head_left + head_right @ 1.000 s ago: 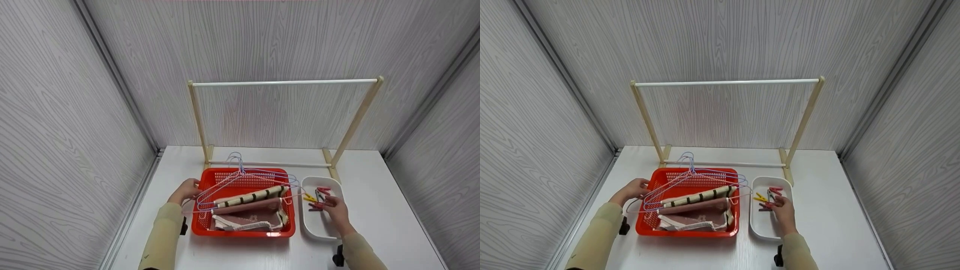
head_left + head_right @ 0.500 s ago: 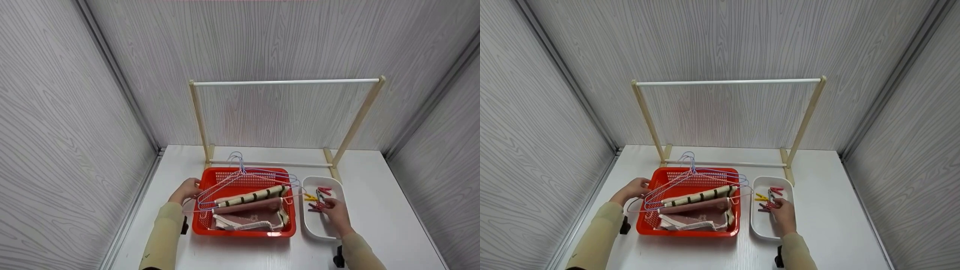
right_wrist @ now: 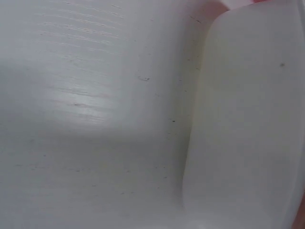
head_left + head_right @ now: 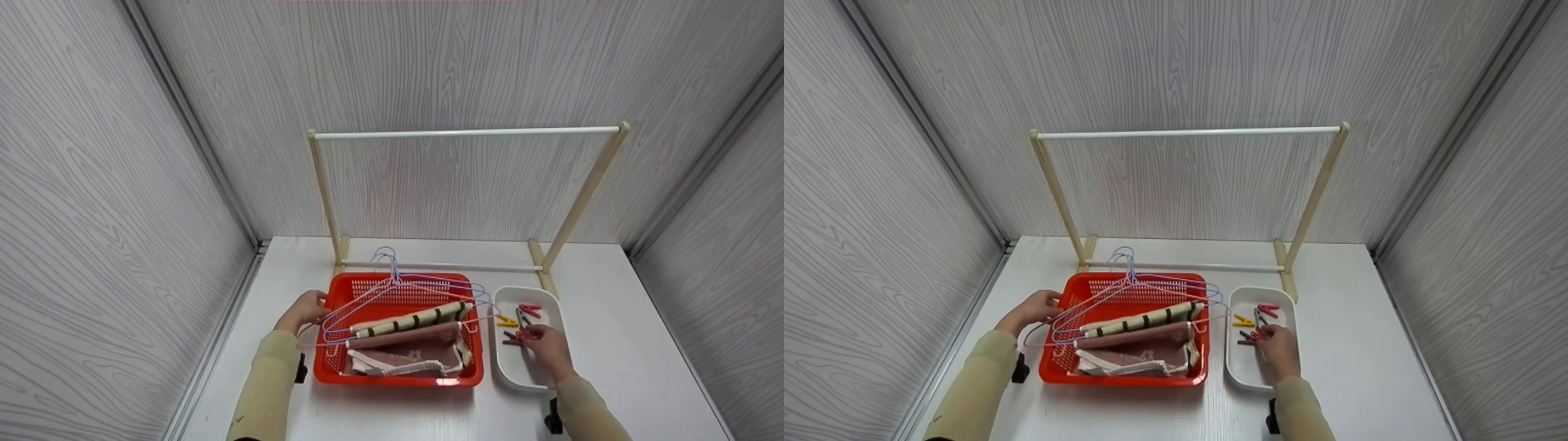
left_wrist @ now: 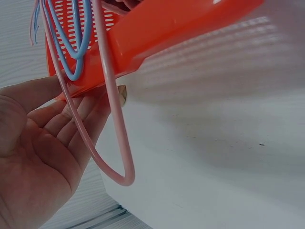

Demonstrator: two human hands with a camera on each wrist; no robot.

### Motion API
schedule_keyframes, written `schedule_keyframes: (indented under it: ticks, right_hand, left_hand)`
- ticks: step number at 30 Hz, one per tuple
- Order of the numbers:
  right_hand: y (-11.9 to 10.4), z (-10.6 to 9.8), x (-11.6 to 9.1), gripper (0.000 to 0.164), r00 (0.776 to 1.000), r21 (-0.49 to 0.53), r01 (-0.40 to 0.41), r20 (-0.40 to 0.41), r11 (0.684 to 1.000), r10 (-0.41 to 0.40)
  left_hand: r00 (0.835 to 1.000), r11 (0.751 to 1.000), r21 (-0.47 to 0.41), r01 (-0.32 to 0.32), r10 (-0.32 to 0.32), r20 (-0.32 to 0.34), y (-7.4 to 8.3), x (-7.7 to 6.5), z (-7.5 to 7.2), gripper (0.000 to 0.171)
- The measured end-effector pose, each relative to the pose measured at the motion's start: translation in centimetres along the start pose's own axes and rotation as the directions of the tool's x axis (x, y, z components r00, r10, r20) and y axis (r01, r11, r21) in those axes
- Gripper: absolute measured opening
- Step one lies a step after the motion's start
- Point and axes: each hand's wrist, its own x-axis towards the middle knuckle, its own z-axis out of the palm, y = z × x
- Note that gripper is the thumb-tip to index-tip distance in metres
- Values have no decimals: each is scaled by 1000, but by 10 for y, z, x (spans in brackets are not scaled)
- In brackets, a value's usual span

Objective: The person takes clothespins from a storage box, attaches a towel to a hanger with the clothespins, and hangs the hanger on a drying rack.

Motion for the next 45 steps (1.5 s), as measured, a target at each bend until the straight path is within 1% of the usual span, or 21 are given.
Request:
schedule_keyframes:
  ticks: [2,6,9,12,15,19,25,30,36,42,45]
  right_hand:
    - [-1,-1,1,40,1000,1,-7,11,1000,7]
    - [-2,-3,3,40,998,51,-34,47,998,31]
    - [-2,-4,3,39,997,64,-41,61,997,37]
    - [-1,-4,2,38,999,35,-21,51,999,19]
    - [1,-3,1,35,999,-7,29,17,1000,-29]
    - [2,-2,2,33,998,-32,59,-13,998,-59]
    - [2,-1,3,31,1000,-10,26,7,1000,-26]
    - [1,0,2,29,999,1,37,-5,999,-37]
    - [0,0,2,31,1000,24,15,6,1000,-15]
    - [1,-1,0,32,1000,52,22,-4,998,-21]
    - [1,-1,-2,32,999,70,35,-17,997,-34]
  left_hand:
    - [1000,1000,-6,1,-1,-4,-1,1,0,51]
    - [1000,1000,-14,-27,27,0,-2,2,0,50]
    - [1000,1000,-22,-9,9,-2,-2,2,0,51]
    - [1000,1000,-15,15,-16,-11,-2,1,1,53]
    - [1000,1000,-7,3,-4,-16,-1,0,1,53]
    - [1000,1000,-7,-8,8,-15,-1,-1,1,53]
    - [1000,1000,-17,13,-14,-12,-1,-1,1,52]
    - [1000,1000,-9,17,-17,-13,0,-1,1,54]
    - [999,999,-24,39,-39,-10,0,-2,1,54]
    - [999,999,-29,39,-40,-12,-1,0,1,55]
    - [1000,999,-34,18,-18,-3,-2,1,1,54]
